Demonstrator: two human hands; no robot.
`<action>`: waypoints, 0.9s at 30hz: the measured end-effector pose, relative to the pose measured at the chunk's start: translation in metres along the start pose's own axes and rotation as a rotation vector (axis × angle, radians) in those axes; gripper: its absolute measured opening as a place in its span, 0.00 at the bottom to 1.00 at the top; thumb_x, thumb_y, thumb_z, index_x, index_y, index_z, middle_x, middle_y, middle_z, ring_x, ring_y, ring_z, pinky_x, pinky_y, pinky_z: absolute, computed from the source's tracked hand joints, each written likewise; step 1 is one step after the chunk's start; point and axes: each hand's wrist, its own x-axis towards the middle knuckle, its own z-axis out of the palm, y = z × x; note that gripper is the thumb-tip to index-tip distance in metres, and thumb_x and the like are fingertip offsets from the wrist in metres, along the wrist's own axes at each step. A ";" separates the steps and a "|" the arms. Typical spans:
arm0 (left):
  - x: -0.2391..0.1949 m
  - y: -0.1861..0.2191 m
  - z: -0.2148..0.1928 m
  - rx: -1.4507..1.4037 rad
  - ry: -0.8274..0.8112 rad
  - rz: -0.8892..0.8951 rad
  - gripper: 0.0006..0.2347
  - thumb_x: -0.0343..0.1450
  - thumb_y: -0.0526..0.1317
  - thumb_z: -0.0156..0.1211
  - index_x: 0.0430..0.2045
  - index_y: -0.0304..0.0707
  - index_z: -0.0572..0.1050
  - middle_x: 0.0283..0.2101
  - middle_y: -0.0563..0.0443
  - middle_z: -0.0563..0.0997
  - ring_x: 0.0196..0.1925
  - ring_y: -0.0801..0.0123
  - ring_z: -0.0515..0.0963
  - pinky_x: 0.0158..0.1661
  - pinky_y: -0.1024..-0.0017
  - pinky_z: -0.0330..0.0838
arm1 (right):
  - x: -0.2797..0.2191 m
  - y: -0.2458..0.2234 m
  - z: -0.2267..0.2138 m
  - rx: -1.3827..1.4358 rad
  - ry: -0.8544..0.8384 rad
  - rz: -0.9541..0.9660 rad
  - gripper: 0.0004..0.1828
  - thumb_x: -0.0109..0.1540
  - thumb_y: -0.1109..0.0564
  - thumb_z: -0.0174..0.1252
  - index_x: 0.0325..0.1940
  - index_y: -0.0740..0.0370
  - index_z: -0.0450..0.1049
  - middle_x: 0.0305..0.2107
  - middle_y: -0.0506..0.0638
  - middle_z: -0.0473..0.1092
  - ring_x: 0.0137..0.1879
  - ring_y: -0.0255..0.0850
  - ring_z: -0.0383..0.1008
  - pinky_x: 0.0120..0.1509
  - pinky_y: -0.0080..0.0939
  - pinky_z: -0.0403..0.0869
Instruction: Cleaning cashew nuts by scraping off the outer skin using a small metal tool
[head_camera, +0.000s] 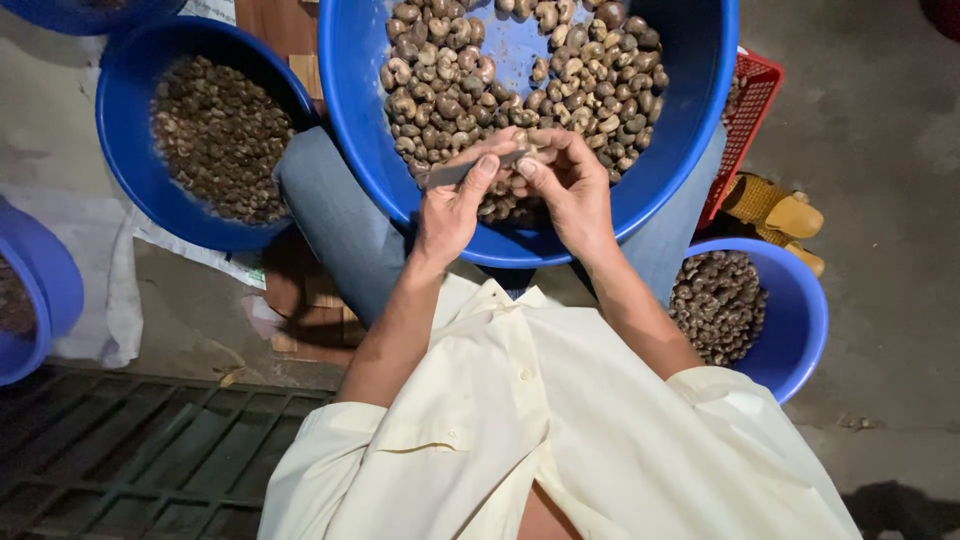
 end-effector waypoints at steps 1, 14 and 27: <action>-0.001 0.000 0.001 -0.021 -0.006 -0.012 0.13 0.83 0.42 0.51 0.55 0.35 0.79 0.63 0.38 0.77 0.65 0.52 0.74 0.54 0.59 0.81 | 0.000 0.000 -0.001 0.043 0.011 0.040 0.16 0.68 0.64 0.61 0.59 0.70 0.70 0.38 0.60 0.75 0.41 0.43 0.82 0.46 0.43 0.87; 0.002 -0.001 0.002 0.014 0.013 0.107 0.12 0.82 0.38 0.52 0.56 0.32 0.77 0.62 0.36 0.77 0.65 0.51 0.75 0.56 0.57 0.80 | 0.004 0.014 -0.007 0.217 0.022 0.173 0.17 0.67 0.60 0.63 0.57 0.70 0.71 0.38 0.60 0.77 0.41 0.45 0.84 0.46 0.42 0.87; 0.003 0.004 0.000 -0.003 0.005 0.110 0.13 0.83 0.39 0.50 0.56 0.33 0.77 0.58 0.36 0.80 0.63 0.52 0.77 0.58 0.58 0.79 | 0.000 0.003 0.000 0.134 0.021 0.128 0.17 0.69 0.60 0.59 0.61 0.69 0.72 0.39 0.63 0.77 0.42 0.47 0.84 0.47 0.43 0.87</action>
